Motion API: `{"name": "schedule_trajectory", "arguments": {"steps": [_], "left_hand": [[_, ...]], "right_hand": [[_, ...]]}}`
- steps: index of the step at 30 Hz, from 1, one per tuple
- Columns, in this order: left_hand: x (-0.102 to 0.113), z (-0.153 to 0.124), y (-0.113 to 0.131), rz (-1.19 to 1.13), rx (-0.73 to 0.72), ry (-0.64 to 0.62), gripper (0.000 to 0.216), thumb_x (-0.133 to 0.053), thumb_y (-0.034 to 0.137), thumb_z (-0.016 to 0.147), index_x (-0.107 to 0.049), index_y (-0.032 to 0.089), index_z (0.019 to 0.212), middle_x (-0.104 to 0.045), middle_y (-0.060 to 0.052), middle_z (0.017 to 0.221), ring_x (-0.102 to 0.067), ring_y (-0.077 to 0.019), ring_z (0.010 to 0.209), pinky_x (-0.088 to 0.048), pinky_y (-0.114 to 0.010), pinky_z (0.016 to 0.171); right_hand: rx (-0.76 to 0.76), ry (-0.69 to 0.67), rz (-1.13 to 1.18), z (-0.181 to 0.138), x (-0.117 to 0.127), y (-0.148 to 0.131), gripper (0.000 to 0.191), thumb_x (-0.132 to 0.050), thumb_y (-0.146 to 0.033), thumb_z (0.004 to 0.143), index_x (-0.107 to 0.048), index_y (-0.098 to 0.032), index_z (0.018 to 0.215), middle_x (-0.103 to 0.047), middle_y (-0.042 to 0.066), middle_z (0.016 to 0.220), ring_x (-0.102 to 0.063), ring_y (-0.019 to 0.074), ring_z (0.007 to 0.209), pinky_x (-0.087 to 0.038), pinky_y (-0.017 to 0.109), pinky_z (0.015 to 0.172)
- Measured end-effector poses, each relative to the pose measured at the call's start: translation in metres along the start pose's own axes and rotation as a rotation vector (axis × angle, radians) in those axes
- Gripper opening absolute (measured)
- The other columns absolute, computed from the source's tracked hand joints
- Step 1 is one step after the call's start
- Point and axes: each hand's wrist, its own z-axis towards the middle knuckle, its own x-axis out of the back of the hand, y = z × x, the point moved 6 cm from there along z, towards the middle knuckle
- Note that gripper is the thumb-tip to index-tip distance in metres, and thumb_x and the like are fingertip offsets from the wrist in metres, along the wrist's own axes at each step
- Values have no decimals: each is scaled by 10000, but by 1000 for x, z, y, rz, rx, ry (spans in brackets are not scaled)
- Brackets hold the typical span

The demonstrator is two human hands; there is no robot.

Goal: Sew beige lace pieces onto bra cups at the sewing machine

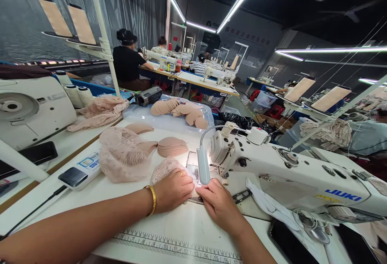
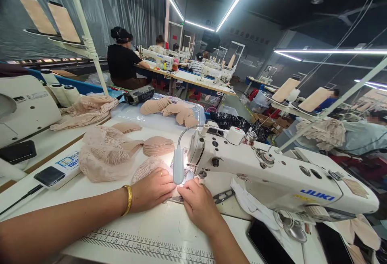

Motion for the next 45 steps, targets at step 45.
{"name": "schedule_trajectory", "arguments": {"steps": [45], "left_hand": [[-16,31,-44,-191,-101,32,128,-576,169,929,-688,218,892,-702,-44,925,-572,-227,899,-303,-421,980]], "right_hand": [[-171,27,-72,-4,-9,19,255,-421,-71,935,-621,-224,976,-565,59,927,-510,221,821,-381,294,652]]}}
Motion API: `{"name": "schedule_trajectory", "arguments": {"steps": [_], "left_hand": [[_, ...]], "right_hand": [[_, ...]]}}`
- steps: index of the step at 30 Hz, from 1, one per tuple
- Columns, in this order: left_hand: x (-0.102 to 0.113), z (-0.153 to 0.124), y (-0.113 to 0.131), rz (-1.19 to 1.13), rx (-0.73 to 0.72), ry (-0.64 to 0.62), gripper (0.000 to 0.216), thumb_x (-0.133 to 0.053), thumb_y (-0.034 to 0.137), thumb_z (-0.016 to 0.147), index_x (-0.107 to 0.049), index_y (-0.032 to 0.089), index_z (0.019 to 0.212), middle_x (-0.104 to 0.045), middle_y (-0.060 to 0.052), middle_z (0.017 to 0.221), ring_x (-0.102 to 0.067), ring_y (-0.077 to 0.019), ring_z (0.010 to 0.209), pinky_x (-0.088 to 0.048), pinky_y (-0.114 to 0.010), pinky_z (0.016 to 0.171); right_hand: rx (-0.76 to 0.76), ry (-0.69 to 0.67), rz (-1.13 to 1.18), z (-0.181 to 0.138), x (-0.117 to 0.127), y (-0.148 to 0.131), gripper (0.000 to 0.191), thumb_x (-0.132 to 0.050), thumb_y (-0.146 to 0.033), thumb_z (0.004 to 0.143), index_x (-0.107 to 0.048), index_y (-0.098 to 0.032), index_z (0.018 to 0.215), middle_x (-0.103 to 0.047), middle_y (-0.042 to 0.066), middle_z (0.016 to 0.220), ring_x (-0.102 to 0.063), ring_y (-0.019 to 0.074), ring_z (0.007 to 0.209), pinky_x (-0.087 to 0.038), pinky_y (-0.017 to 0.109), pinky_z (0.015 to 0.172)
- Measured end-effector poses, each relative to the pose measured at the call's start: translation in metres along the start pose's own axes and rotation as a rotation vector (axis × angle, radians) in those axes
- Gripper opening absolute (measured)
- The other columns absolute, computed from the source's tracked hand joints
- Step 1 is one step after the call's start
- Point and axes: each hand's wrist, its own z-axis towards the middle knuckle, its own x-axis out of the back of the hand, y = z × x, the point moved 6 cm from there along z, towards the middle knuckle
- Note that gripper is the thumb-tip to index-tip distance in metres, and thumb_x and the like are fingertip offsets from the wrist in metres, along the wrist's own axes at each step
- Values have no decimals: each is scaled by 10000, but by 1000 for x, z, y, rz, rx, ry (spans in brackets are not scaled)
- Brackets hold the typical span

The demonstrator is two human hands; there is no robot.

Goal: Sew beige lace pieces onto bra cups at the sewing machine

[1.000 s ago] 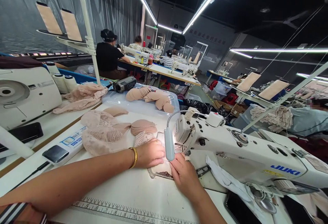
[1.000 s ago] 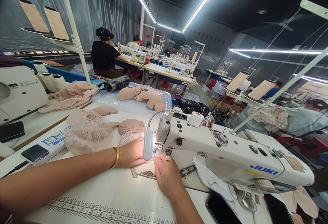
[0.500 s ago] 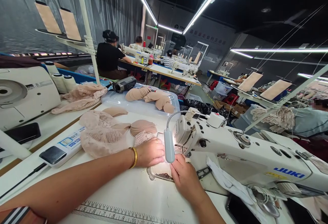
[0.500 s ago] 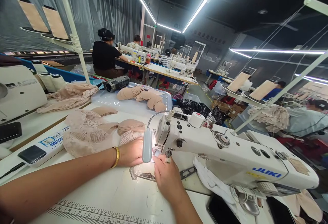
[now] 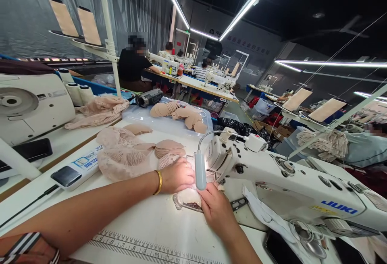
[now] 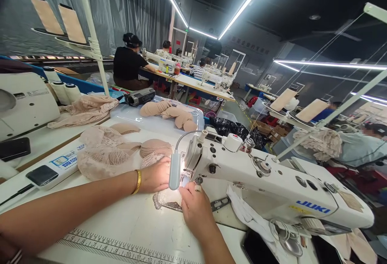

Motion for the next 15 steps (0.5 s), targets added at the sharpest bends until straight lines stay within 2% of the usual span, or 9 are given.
{"name": "schedule_trajectory", "arguments": {"steps": [5,10,13,15], "left_hand": [[5,1,-4,28,37,10,159,-567,147,918,-700,203,851,-702,-56,939,-556,-241,921,-281,-431,958],[-3,4,-8,85,114,-23,126,-571,115,866,-667,187,828,-685,-70,904,-560,-251,899,-314,-426,910],[1,3,-15,83,168,-17,176,-539,15,790,-632,160,825,-658,-73,797,-560,-231,771,-353,-403,832],[12,-3,-10,59,164,-20,209,-527,-11,768,-625,157,844,-650,-56,758,-561,-214,711,-378,-384,800]], "right_hand": [[-5,22,-17,0,-1,0,263,-418,-99,958,-642,-220,1025,-566,70,941,-517,228,821,-398,304,651],[6,24,14,0,0,1,294,-399,-129,987,-652,-219,1106,-591,84,972,-537,242,856,-426,328,687],[8,59,122,-1,6,-3,300,-390,-185,1016,-666,-225,1127,-615,85,967,-551,248,888,-442,354,751],[-55,53,299,0,7,-9,273,-419,-258,1034,-675,-241,1129,-636,74,985,-567,239,904,-450,365,804]]}}
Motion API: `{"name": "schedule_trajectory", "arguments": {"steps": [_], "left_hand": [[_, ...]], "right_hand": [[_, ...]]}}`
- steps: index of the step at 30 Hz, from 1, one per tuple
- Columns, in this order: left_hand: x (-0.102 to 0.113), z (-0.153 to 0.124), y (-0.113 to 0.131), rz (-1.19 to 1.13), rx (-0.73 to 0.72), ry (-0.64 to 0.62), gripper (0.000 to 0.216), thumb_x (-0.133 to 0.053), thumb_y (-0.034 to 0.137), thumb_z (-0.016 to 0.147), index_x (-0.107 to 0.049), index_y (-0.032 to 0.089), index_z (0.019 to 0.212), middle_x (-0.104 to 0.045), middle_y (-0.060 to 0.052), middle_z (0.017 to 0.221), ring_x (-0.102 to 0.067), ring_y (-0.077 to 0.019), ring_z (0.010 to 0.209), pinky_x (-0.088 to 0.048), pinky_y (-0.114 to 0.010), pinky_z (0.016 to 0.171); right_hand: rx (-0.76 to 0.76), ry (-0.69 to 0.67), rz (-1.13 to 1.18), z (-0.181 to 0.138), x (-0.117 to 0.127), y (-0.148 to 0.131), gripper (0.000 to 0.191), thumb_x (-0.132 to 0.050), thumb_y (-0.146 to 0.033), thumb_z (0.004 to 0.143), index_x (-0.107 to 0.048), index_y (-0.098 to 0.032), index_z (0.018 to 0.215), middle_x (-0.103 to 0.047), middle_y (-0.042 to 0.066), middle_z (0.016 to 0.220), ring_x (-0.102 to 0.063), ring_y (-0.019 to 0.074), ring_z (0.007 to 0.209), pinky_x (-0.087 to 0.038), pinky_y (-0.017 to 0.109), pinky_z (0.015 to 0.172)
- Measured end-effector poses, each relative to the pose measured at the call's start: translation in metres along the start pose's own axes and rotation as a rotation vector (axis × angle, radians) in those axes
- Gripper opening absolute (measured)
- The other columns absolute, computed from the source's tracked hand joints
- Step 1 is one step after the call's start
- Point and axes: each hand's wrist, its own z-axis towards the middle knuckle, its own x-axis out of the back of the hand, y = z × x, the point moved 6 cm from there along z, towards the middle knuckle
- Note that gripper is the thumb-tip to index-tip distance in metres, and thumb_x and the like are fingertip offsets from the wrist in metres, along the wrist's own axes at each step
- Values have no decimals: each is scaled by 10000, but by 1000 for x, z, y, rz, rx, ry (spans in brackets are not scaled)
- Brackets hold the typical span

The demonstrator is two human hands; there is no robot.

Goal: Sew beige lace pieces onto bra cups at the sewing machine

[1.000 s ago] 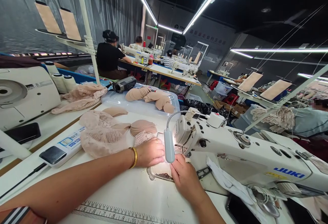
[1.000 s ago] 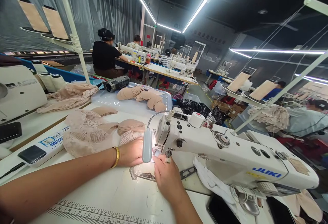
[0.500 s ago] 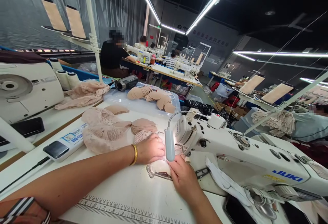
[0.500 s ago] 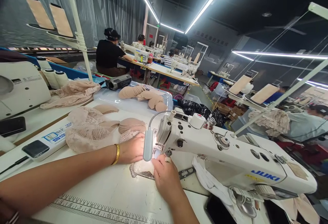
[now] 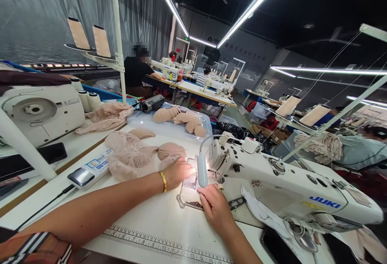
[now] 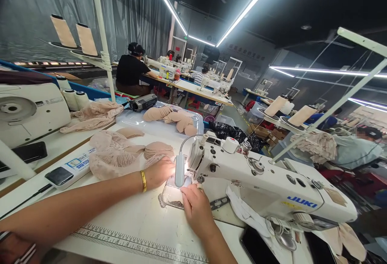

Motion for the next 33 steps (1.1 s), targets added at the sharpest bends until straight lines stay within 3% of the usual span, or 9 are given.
{"name": "schedule_trajectory", "arguments": {"steps": [5,9,11,13,15,20,24,28,33], "left_hand": [[45,-52,57,-523,48,74,219,-603,203,934,-666,225,1143,-713,-83,1144,-630,-252,1092,-411,-392,1014],[13,-103,110,-1579,697,-216,549,-755,603,826,-668,206,1195,-734,-106,1053,-701,-258,948,-540,-350,812],[7,-114,113,-1868,967,56,591,-795,622,781,-687,179,1158,-730,-115,1084,-699,-253,997,-545,-344,870],[10,-120,100,-1924,1112,458,576,-896,540,691,-717,168,1092,-725,-110,1128,-678,-250,1053,-532,-326,925],[14,-121,88,-1893,1170,676,600,-970,453,591,-736,164,1062,-733,-108,1123,-672,-255,1035,-540,-313,885],[18,-105,98,-1936,1003,472,576,-970,418,603,-776,143,1070,-751,-143,1111,-690,-291,1022,-534,-347,896],[20,-100,109,-2018,938,351,551,-954,402,638,-786,155,1101,-751,-150,1131,-697,-307,1042,-540,-360,896],[23,-93,105,-2073,921,449,512,-940,350,665,-786,124,1098,-753,-167,1121,-698,-310,1056,-546,-348,895],[14,-91,96,-2025,1079,622,467,-966,338,626,-798,108,995,-771,-158,1056,-705,-288,1035,-552,-320,889]], "right_hand": [[-451,24,759,0,-28,-15,449,-618,-431,960,-507,-253,1357,-629,5,873,-550,169,740,-449,279,689],[-544,209,1013,-18,-51,-42,611,-764,-445,852,-493,-253,1365,-599,-33,785,-517,143,692,-442,245,665],[-554,264,1022,-38,-62,-55,575,-788,-470,832,-559,-261,1317,-632,-9,858,-550,153,732,-478,261,699],[-548,270,969,-58,-70,-65,518,-785,-524,829,-639,-253,1246,-663,16,901,-582,169,749,-506,284,720],[-516,283,892,-71,-71,-74,496,-765,-579,833,-697,-243,1192,-698,43,955,-627,201,815,-532,313,781],[-536,311,956,-60,-51,-79,582,-759,-611,830,-675,-288,1307,-618,66,1390,-533,296,1317,-447,414,1101],[-665,336,1250,-49,-44,-74,750,-745,-630,839,-475,-358,1483,-651,83,1341,-662,284,1132,-553,432,926],[-670,409,1267,-54,-49,-72,982,-875,-513,751,-335,-321,1548,-733,77,1123,-703,266,979,-573,376,805],[-677,490,1237,-61,-56,-63,982,-856,-512,782,-296,-313,1564,-710,94,1194,-698,255,988,-577,364,796]]}}
